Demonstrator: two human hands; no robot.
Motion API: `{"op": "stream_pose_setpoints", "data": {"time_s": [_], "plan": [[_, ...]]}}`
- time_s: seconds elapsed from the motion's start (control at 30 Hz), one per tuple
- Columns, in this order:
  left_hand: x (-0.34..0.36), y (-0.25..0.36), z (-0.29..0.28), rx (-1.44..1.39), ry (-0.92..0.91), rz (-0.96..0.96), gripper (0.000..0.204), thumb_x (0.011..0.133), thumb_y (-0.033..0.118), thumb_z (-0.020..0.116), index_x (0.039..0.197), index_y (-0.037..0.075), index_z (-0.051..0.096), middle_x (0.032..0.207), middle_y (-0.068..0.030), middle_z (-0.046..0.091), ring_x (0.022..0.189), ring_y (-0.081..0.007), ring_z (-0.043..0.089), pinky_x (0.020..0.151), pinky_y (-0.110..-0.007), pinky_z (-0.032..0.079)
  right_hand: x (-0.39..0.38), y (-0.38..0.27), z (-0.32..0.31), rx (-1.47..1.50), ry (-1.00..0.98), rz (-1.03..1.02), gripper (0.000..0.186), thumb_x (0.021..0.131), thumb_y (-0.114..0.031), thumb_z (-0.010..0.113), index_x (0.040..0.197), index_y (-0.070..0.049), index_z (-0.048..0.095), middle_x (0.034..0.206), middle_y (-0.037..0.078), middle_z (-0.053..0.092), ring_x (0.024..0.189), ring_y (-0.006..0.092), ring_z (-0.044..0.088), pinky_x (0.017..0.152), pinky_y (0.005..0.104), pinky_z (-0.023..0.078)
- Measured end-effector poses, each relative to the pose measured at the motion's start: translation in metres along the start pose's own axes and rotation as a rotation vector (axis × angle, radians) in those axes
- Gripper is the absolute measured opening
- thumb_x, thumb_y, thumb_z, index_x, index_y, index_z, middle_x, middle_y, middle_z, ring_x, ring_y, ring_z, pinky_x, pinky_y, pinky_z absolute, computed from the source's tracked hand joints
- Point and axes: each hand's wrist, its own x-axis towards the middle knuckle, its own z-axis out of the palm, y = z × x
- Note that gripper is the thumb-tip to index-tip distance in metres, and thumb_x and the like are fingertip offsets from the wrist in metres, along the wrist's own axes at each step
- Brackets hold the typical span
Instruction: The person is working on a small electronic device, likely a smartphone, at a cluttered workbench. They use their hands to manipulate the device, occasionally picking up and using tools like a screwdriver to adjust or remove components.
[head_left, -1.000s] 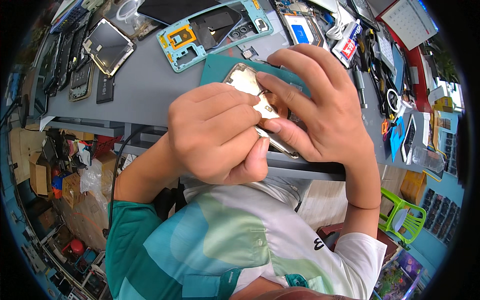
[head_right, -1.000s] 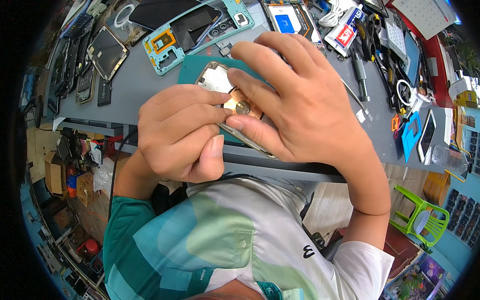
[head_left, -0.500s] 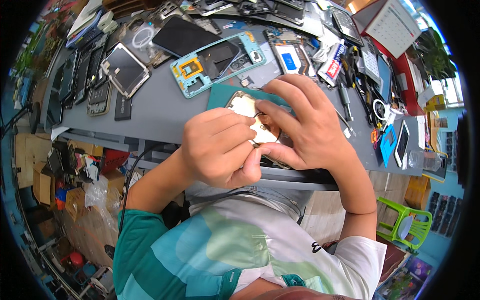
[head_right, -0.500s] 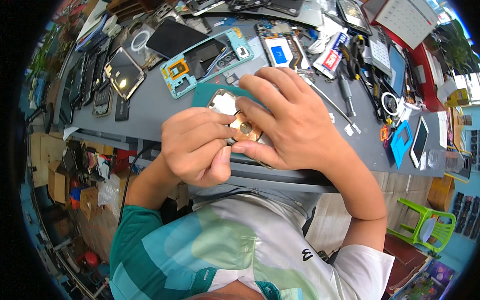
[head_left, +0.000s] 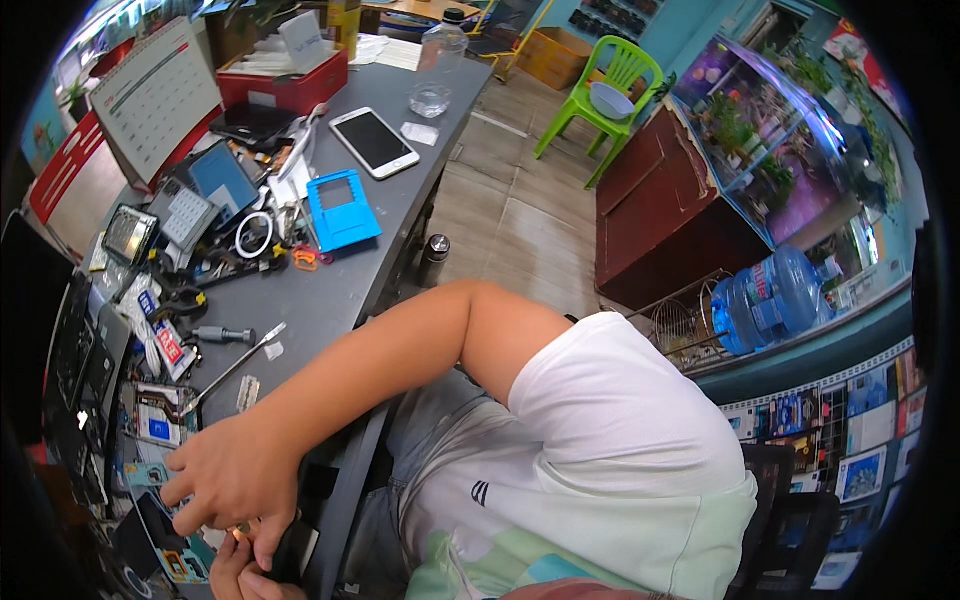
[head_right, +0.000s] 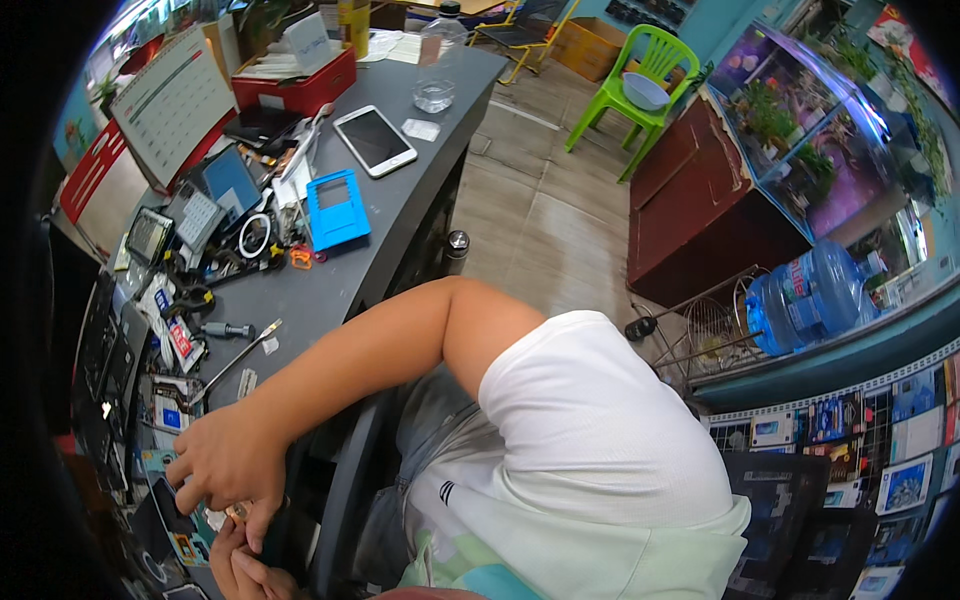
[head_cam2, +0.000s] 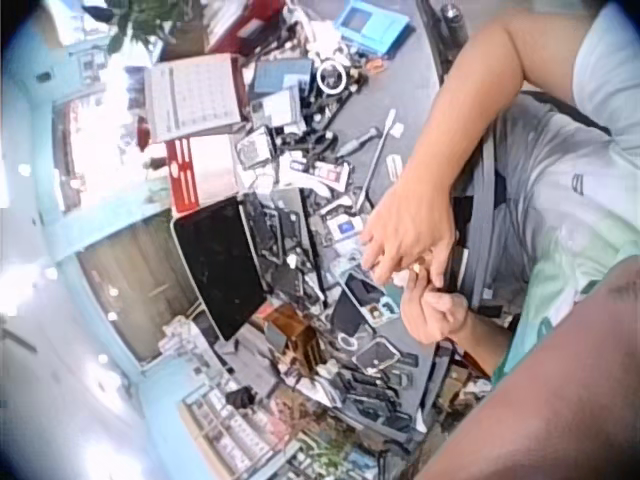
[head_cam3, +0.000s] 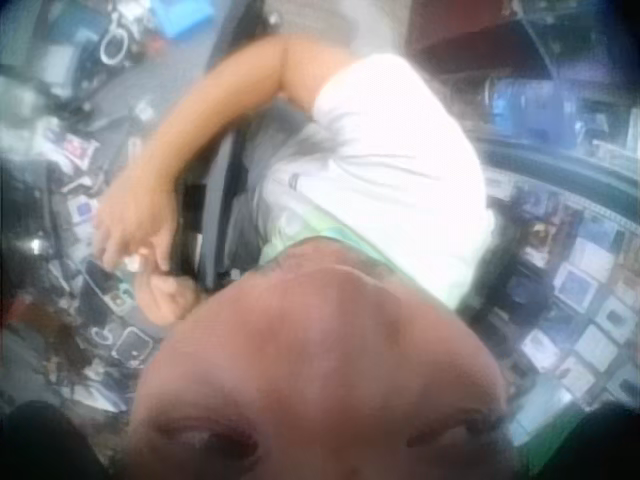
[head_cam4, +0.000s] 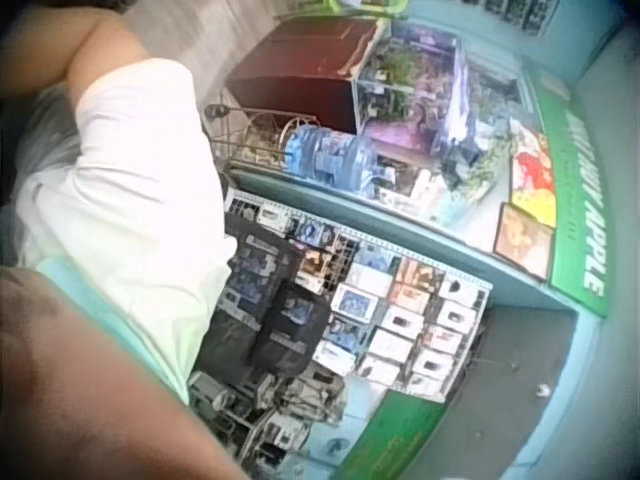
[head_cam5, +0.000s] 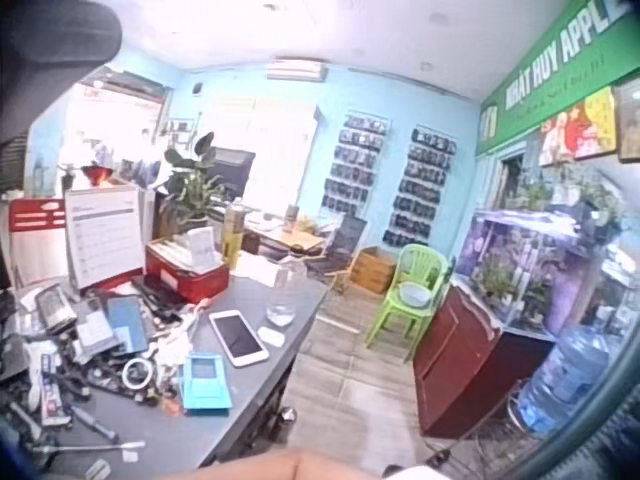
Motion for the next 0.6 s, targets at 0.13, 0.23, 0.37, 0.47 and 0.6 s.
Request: {"op": "stream_pose_setpoints", "data": {"time_s": [0.13, 0.23, 0.37, 0.47, 0.6], "plan": [[-0.002, 0.001, -0.004, -0.027, -0.024, -0.05, 0.036, 0.114, 0.002, 0.053, 0.108, -0.015, 0.084, 0.112, -0.0277, 0.089, 0.098, -0.0414, 0.087, 0.092, -0.048, 0.071, 0.002, 0.004, 0.007, 0.023, 0.032, -0.019, 0.09, 0.101, -0.092, 0.066, 0.069, -0.009, 0.082, 0.111, 0.004, 0.073, 0.108, 0.0325, 0.07, 0.077, 0.0491, 0.051], [-0.003, 0.001, -0.011, -0.053, -0.078, -0.044, 0.036, 0.114, 0.002, 0.053, 0.109, -0.016, 0.083, 0.117, -0.0307, 0.088, 0.104, -0.0433, 0.086, 0.097, -0.049, 0.071, 0.001, 0.002, 0.01, 0.023, 0.065, -0.012, 0.09, 0.101, -0.09, 0.066, 0.068, -0.008, 0.077, 0.111, 0.006, 0.067, 0.107, 0.0324, 0.066, 0.08, 0.0506, 0.05], [-0.007, 0.0, -0.013, -0.094, -0.097, -0.065, 0.035, 0.114, 0.001, 0.054, 0.11, -0.017, 0.083, 0.121, -0.0318, 0.086, 0.109, -0.0436, 0.085, 0.099, -0.05, 0.07, -0.001, 0.002, 0.016, 0.025, 0.03, 0.016, 0.092, 0.1, -0.092, 0.065, 0.069, -0.006, 0.078, 0.111, 0.006, 0.067, 0.107, 0.0321, 0.066, 0.08, 0.0505, 0.05], [-0.006, 0.0, -0.013, -0.092, -0.093, -0.06, 0.034, 0.113, 0.001, 0.054, 0.11, -0.017, 0.083, 0.12, -0.0318, 0.086, 0.107, -0.0426, 0.085, 0.098, -0.049, 0.07, 0.0, 0.002, 0.009, 0.079, -0.024, 0.017, 0.093, 0.099, -0.093, 0.066, 0.071, -0.005, 0.078, 0.111, 0.006, 0.066, 0.107, 0.0321, 0.065, 0.08, 0.0506, 0.05], [0.0, 0.003, -0.005, -0.054, -0.024, -0.061, 0.036, 0.113, 0.001, 0.054, 0.101, -0.014, 0.084, 0.113, -0.0295, 0.088, 0.1, -0.04, 0.086, 0.092, -0.047, 0.071, -0.001, 0.0, 0.004, 0.063, 0.002, 0.004, 0.094, 0.098, -0.094, 0.066, 0.072, -0.005, 0.078, 0.111, 0.007, 0.065, 0.106, 0.0323, 0.065, 0.08, 0.0495, 0.049]]}}
